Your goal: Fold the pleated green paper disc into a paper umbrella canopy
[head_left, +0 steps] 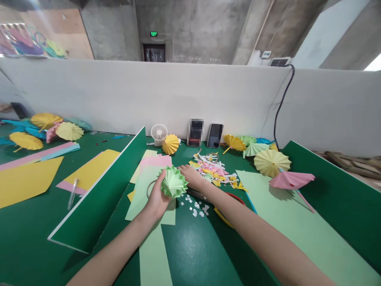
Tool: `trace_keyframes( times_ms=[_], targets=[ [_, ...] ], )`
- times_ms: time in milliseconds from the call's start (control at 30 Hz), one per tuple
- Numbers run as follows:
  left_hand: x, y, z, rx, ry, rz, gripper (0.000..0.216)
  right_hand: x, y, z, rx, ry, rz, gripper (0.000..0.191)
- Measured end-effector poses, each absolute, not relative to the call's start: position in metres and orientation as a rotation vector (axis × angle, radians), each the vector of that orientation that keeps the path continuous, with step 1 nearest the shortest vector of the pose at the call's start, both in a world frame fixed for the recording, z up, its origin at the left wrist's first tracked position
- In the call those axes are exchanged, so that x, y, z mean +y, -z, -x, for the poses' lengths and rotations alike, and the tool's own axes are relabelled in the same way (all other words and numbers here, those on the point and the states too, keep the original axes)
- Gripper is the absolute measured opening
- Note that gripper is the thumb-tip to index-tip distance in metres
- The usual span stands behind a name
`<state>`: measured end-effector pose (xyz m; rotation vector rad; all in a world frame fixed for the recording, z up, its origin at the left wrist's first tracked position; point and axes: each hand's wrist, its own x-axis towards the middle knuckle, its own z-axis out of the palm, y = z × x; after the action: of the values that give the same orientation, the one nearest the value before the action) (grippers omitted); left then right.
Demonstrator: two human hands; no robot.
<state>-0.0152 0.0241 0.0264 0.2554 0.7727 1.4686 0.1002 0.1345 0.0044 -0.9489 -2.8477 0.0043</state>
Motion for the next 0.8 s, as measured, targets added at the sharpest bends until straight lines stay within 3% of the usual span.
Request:
trace_keyframes(
  times_ms=[300, 533, 633, 800],
  targets=[
    [0.021, -0.029, 0.017, 0.766, -1.451, -0.27, 0.033, 0.122, -0.043, -0.124, -1.894, -0.38, 1.208, 0.007],
    [0.021, -0.02, 0.017, 0.766, -1.368, -0.338, 0.036, 0.064, -0.068, -0.16, -1.451, -0.765, 1.14, 0.016],
    [0.02, -0.018, 0.016, 0.778, -1.342, -0.368, 0.036, 0.04, -0.069, -0.161, -1.232, -1.083, 0.998, 0.015],
    [0.018, -0.018, 0.012, 0.851, -1.344, -0.384, 0.032, 0.02, -0.061, -0.156, -1.302, -0.923, 0.967, 0.012]
  ],
)
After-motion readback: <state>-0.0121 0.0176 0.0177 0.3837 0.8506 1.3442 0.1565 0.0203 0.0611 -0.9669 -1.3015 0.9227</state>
